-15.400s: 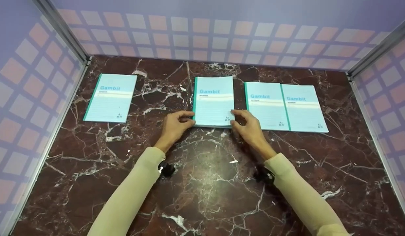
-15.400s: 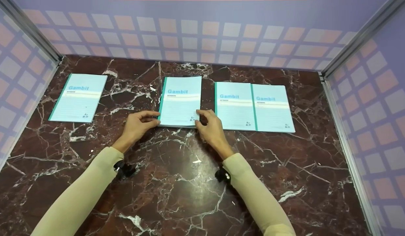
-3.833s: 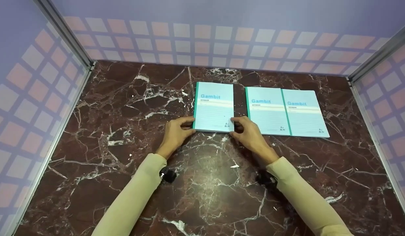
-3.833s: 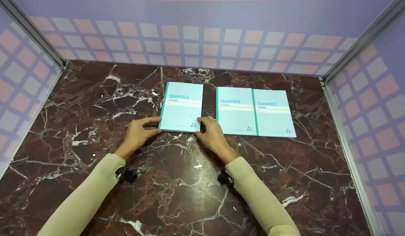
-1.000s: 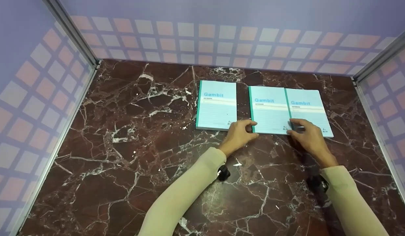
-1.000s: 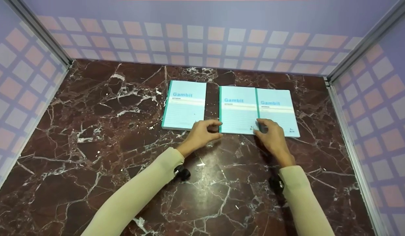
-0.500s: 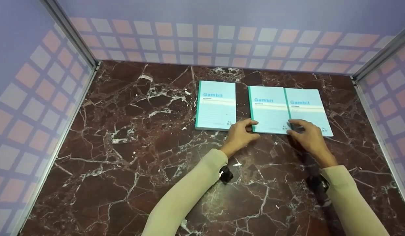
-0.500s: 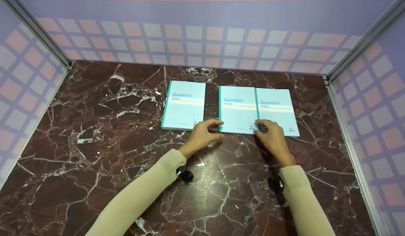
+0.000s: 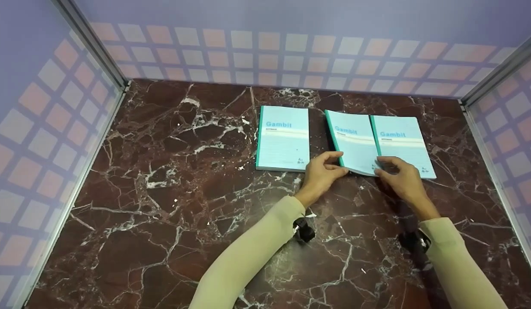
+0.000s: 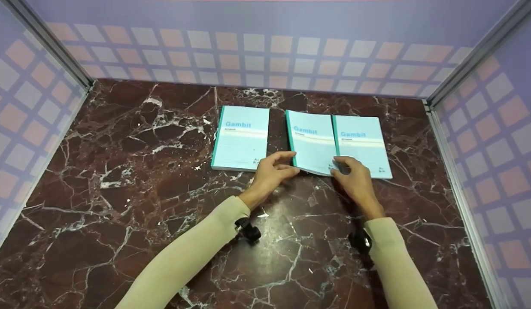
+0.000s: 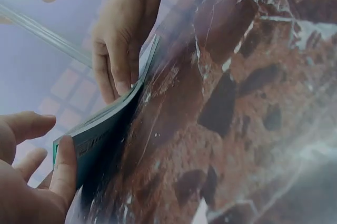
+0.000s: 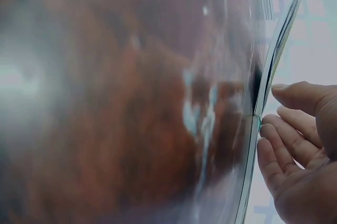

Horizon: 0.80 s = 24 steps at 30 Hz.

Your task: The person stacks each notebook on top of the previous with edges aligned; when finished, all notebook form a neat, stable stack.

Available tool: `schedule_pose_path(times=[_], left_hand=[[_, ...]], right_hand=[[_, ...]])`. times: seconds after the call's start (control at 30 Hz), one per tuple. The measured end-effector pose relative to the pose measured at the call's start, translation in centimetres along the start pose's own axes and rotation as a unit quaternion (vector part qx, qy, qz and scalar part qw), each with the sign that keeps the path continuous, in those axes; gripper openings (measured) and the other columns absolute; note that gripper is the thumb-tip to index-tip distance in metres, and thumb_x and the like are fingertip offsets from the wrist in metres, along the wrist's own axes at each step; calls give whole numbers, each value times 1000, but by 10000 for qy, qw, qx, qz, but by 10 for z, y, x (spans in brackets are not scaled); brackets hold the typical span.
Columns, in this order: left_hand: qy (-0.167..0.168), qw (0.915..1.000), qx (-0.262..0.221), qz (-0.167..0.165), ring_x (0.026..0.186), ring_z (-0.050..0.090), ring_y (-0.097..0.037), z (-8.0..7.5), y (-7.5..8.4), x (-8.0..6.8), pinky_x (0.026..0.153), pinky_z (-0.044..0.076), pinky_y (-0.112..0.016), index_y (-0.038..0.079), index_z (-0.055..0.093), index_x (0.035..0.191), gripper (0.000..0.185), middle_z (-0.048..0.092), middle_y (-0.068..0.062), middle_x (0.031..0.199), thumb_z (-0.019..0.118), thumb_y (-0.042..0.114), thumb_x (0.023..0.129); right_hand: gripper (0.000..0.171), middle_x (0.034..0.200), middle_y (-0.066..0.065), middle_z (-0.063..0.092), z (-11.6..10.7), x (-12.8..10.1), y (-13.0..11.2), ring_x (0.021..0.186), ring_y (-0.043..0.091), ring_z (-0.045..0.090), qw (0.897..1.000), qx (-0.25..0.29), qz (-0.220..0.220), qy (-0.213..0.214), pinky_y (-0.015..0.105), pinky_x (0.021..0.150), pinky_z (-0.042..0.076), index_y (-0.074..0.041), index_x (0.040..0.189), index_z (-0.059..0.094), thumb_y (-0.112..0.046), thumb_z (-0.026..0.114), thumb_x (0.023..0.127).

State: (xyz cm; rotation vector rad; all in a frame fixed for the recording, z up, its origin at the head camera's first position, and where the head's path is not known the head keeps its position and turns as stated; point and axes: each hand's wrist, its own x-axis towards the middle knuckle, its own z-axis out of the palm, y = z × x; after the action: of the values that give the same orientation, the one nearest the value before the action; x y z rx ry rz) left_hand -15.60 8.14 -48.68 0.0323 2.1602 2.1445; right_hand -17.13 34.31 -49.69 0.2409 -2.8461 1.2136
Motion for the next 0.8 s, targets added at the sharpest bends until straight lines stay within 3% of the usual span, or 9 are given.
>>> schedule_pose_path(times=[0.1, 0.23, 0.37, 0.53, 0.7, 0.8], left_hand=[[129, 9998, 159, 65, 91, 73, -6, 2, 1, -1, 74, 60, -24, 8, 71, 136, 47, 73, -3, 124, 87, 10, 91], [332, 9986, 384, 178, 91, 73, -6, 5, 1, -2, 73, 60, -24, 9, 71, 135, 42, 76, -5, 116, 83, 13, 95], [439, 9986, 240, 161, 89, 73, -6, 6, 2, -2, 73, 60, -24, 9, 72, 134, 36, 75, -3, 119, 78, 8, 98], [397, 9962, -772, -36, 97, 76, -25, 5, 6, 1, 83, 64, -33, 4, 71, 135, 37, 72, -8, 124, 73, -4, 98], [371, 9784, -1991, -408, 102, 73, -36, 4, 11, 5, 85, 64, -32, -2, 70, 132, 37, 68, -12, 116, 67, -14, 97], [360, 9694, -2368, -528, 98, 72, -33, 2, 11, 7, 85, 64, -32, -5, 69, 131, 37, 67, -13, 113, 66, -16, 96]], right_hand=[[42, 125, 27, 70, 1, -1, -3, 114, 45, 67, 10000, 43, 18, -28, 8, 83, 43, 2, 138, 67, -13, 77, 100], [41, 125, 28, 70, 3, 0, -5, 113, 44, 68, 9998, 184, -12, 3, 7, 83, 44, 3, 137, 67, -12, 77, 100], [39, 124, 27, 70, 5, 0, -5, 113, 44, 68, 9996, 278, -14, 9, 6, 82, 45, 4, 136, 68, -11, 76, 101], [41, 126, 27, 70, 5, -1, -7, 106, 32, 71, 9994, 317, 153, 45, 8, 78, 49, 3, 137, 67, -18, 74, 103], [42, 120, 26, 72, 4, -4, -11, 90, 6, 66, 9980, 327, 457, 301, 12, 74, 49, 2, 138, 67, -25, 69, 106], [46, 119, 26, 71, 5, -5, -12, 87, 5, 67, 9964, 513, 633, 246, 16, 74, 53, 1, 143, 64, -30, 64, 109]])
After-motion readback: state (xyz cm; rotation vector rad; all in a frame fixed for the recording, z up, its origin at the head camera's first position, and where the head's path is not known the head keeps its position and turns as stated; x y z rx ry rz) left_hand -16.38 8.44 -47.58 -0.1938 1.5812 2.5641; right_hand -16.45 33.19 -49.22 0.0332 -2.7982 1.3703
